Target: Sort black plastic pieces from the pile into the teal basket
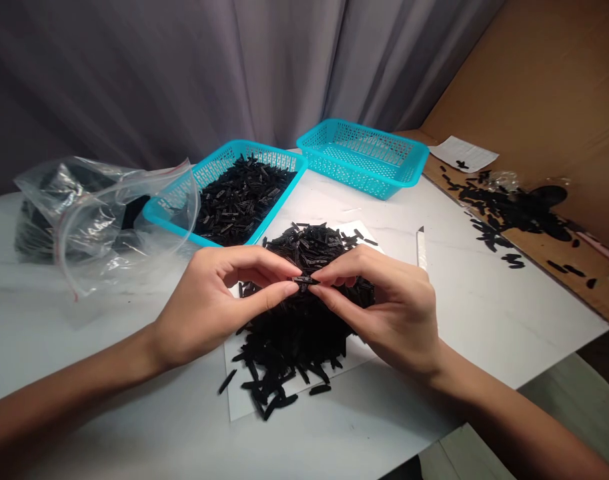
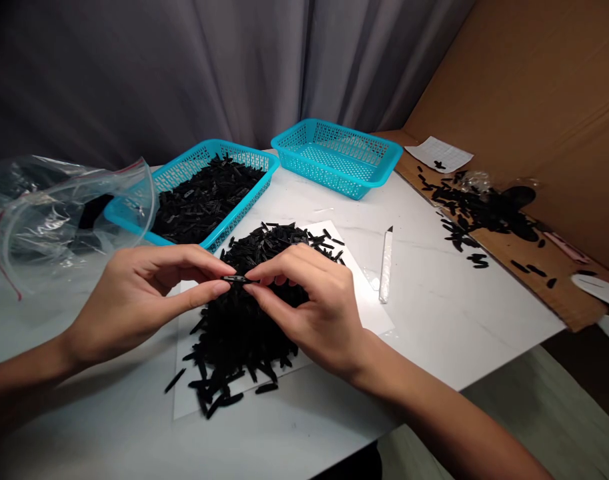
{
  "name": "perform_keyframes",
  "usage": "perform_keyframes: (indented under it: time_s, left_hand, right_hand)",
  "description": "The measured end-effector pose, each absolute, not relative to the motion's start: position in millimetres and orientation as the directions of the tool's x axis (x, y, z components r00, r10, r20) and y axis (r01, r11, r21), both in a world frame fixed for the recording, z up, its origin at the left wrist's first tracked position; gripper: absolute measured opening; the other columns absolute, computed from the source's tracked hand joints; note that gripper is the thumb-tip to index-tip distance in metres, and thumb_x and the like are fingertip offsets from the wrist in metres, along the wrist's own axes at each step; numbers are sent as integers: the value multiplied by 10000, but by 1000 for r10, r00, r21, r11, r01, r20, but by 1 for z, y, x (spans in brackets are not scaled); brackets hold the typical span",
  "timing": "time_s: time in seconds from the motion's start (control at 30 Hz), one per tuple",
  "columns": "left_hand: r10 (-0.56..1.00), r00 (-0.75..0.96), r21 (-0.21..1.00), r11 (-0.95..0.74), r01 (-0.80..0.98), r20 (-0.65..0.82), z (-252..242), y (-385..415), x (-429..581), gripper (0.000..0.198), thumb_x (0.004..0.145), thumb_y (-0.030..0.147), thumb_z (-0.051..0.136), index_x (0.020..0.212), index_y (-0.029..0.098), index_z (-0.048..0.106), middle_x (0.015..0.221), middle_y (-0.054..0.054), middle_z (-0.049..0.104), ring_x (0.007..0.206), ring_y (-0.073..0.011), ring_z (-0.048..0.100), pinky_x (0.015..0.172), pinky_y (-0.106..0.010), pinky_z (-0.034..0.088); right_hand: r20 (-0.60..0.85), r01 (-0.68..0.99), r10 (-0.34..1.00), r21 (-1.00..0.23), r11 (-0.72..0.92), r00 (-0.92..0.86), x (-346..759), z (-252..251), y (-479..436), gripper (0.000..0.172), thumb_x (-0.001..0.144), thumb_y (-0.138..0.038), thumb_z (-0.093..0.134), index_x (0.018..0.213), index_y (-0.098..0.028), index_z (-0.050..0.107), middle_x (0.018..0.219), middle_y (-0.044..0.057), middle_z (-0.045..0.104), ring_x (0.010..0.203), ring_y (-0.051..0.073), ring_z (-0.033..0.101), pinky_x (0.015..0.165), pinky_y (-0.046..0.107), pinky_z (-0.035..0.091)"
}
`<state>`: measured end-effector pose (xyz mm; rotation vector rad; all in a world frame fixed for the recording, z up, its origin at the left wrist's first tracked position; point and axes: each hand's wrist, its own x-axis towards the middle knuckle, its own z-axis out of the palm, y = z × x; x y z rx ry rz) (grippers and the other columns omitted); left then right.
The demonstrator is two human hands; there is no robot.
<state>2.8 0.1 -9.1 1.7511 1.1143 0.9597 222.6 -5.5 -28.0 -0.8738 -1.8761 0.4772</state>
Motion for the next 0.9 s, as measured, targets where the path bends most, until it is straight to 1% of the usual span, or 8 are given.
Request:
perform_keyframes:
  time_s: [0.17,0.3,0.37,0.47,0.53,0.63,0.77,0.9]
  left_hand:
    - [931,307,910,-292,296,199,-9,-4,5,103,850,253,809,952,266,809,893,24,808,772,-129,756,705,-175,620]
    - [907,319,837,-390,383,276,-7,1,2,52,879,251,776,913,270,810,861,38,801,753,-125,742,671,-199,612]
    - [903,222,757,-430,493,368,-6,11,-7,50,882,277,779,922,278,810,892,49,804,782,-132,744,707,-223,624]
    - [851,-10,653,-396,646,526,-5,31,-25,129,876,297,791,1004,280,806,1000,77,802,896,-159,758,859,-281,646]
    - [872,-60,722,-362,589,486,-4,38,-30,186,861,292,807,1044,259,800,974,63,802,900,-160,761,886,-282,652]
    - [945,19,859,-305,412,327,-3,31,-19,250,823,281,843,1061,217,799,943,-2,813,857,-170,767,830,-269,668]
    - [970,204,953,-183,239,136,-4,5,6,95,822,277,841,884,210,818,846,-27,810,765,-172,767,705,-230,659]
    - [964,258,988,-102,116,70,-9,-5,14,41,822,228,835,851,217,809,810,-12,800,729,-147,758,664,-188,634]
  right_hand:
    - [620,363,736,-642,676,-273,222,-27,-6,126,870,-86,769,860,-202,720,765,15,752,673,156,676,617,308,533]
    - [589,374,760,-662,649,-275,223,-27,-6,113,875,-112,775,894,-209,720,787,8,749,683,150,671,624,301,544]
    - [554,389,788,-687,614,-266,224,-28,-6,124,880,-136,780,960,-210,722,833,9,757,704,149,671,653,306,557]
    - [523,398,808,-703,589,-270,224,-30,-5,147,884,-142,777,1004,-202,718,859,13,755,732,151,674,678,307,562]
    - [517,404,808,-700,589,-281,224,-30,-5,130,889,-142,770,994,-199,717,844,14,745,738,155,673,686,308,562]
    - [505,416,811,-696,585,-296,223,-31,-5,127,896,-161,772,1001,-208,718,846,16,745,743,161,676,689,309,564]
    - [530,392,777,-671,629,-341,220,-32,-6,146,881,-209,810,999,-209,724,853,26,756,754,169,690,678,301,563]
    - [571,360,744,-651,668,-347,218,-32,-6,69,899,-157,775,902,-201,721,819,33,762,747,169,699,685,302,566]
